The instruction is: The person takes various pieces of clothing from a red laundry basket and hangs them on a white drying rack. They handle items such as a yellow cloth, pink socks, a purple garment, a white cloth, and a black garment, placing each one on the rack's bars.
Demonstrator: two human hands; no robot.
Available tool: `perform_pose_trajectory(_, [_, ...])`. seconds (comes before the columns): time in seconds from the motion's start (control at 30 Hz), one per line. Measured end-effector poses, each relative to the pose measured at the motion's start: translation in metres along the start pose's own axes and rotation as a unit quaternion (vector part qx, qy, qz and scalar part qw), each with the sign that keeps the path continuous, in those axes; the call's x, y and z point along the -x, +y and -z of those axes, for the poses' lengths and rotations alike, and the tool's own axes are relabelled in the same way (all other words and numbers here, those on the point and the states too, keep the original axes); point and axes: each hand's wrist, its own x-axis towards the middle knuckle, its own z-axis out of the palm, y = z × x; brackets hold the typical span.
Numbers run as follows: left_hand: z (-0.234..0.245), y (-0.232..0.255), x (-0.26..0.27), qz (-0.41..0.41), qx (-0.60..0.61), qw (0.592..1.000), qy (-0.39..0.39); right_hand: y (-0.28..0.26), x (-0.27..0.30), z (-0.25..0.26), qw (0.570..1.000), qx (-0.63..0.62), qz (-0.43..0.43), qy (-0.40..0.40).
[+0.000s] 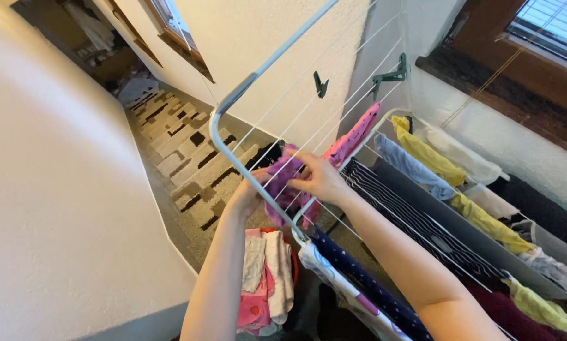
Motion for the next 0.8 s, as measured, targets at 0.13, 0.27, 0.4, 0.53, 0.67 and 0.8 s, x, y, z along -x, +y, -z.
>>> perform_pose_trajectory(0.13, [0.028, -0.027, -0.036, -0.017, 0.030, 0.997, -0.063, 0.006, -0.013, -0.002, 0.997, -0.026, -0.034, -0.058])
perform_pose_trajectory(0.27, [0.031, 0.004, 0.011, -0.119, -0.156, 0.981, 0.004, 0.003, -0.006, 0.005, 0.997, 0.001, 0.059, -0.049])
perform_pose_trajectory(0.4, [0.030, 0.038, 0.082, -0.053, -0.580, 0.813, 0.002, -0.017, -0.002, 0.023, 0.998, 0.019, 0.057, -0.033])
perform_pose_trajectory(0.53, [-0.020, 0.061, 0.121, -0.204, -0.606, 0.764, -0.082, -0.060, -0.006, 0.045, 0.983, 0.016, 0.180, -0.030])
perform_pose_trajectory(0.67, [-0.049, 0.057, 0.095, -0.544, -0.580, 0.605, 0.033, -0.094, -0.002, 0.060, 0.968, 0.028, 0.248, -0.013])
perform_pose_trajectory(0.8, [-0.054, 0.026, 0.042, -0.530, -0.672, 0.486, 0.173, -0.105, -0.006, 0.077, 0.976, -0.010, 0.215, 0.042])
